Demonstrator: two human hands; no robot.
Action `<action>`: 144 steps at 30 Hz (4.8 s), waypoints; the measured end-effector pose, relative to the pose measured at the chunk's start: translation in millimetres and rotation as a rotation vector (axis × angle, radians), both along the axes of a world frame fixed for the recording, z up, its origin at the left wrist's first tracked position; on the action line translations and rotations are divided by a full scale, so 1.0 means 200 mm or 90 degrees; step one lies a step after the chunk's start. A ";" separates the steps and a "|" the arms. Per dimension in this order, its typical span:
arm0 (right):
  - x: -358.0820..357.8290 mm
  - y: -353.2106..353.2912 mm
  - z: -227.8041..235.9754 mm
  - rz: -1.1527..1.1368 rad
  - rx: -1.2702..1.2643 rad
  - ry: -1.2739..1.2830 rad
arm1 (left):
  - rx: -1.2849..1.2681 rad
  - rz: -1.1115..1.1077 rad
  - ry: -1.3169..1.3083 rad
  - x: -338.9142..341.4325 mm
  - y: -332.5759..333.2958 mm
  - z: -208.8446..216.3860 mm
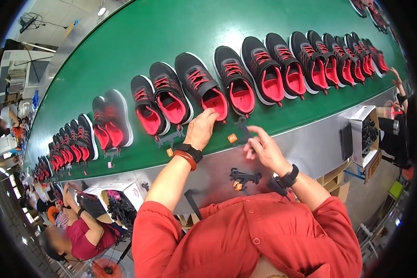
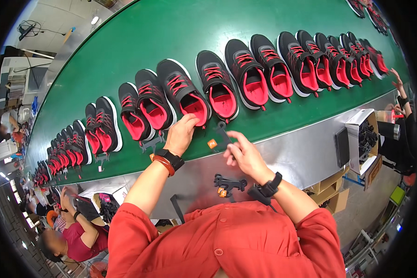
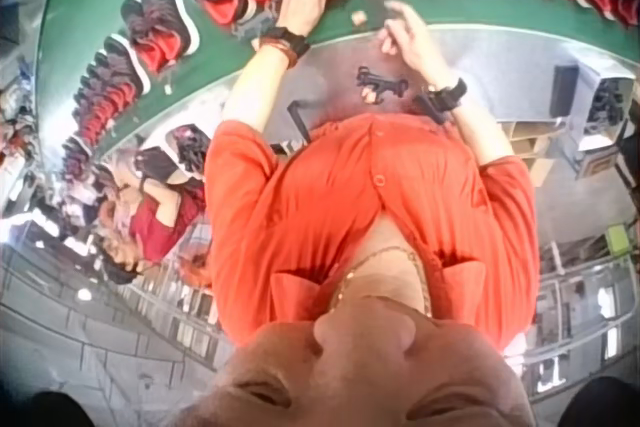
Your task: Attaching plastic clips or labels with strings to shoes on an active conveyor belt assembly line.
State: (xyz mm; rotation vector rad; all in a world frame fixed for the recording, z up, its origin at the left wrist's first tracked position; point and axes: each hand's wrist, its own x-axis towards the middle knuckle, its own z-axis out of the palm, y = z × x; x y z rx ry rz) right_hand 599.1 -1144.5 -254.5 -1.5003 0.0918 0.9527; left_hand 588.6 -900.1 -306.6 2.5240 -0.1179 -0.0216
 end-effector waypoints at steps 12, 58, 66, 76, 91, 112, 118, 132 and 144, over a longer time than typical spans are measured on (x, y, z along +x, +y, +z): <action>0.03 0.17 -0.10 0.133 0.044 0.085 | 0.041 0.051 -0.031 0.00 0.00 0.03; 0.68 0.25 0.03 0.548 -0.257 -0.916 | -0.404 0.217 0.143 -0.03 -0.07 0.22; 0.27 -0.20 -0.05 0.441 -0.186 -0.777 | 0.147 0.145 -0.093 -0.05 -0.13 0.27; -0.17 -0.51 -0.16 0.611 -0.266 -0.654 | 0.010 0.000 -0.040 0.33 -0.68 0.05; 0.25 -0.46 0.02 -0.033 -0.038 -0.014 | -0.070 -0.065 0.005 0.36 -0.54 0.11; 0.23 -0.33 -0.06 0.025 0.029 0.088 | -0.044 -0.018 0.038 0.38 -0.54 0.13; 0.53 -0.42 0.00 0.249 -0.044 0.062 | 0.061 -0.091 0.008 0.38 -0.56 0.24; 0.96 -0.54 -0.07 0.577 -0.325 -0.853 | 0.044 -0.009 0.211 0.30 -0.64 0.28; 0.96 -0.33 0.11 0.693 -0.340 -1.019 | -0.039 0.074 0.241 0.31 -0.67 0.27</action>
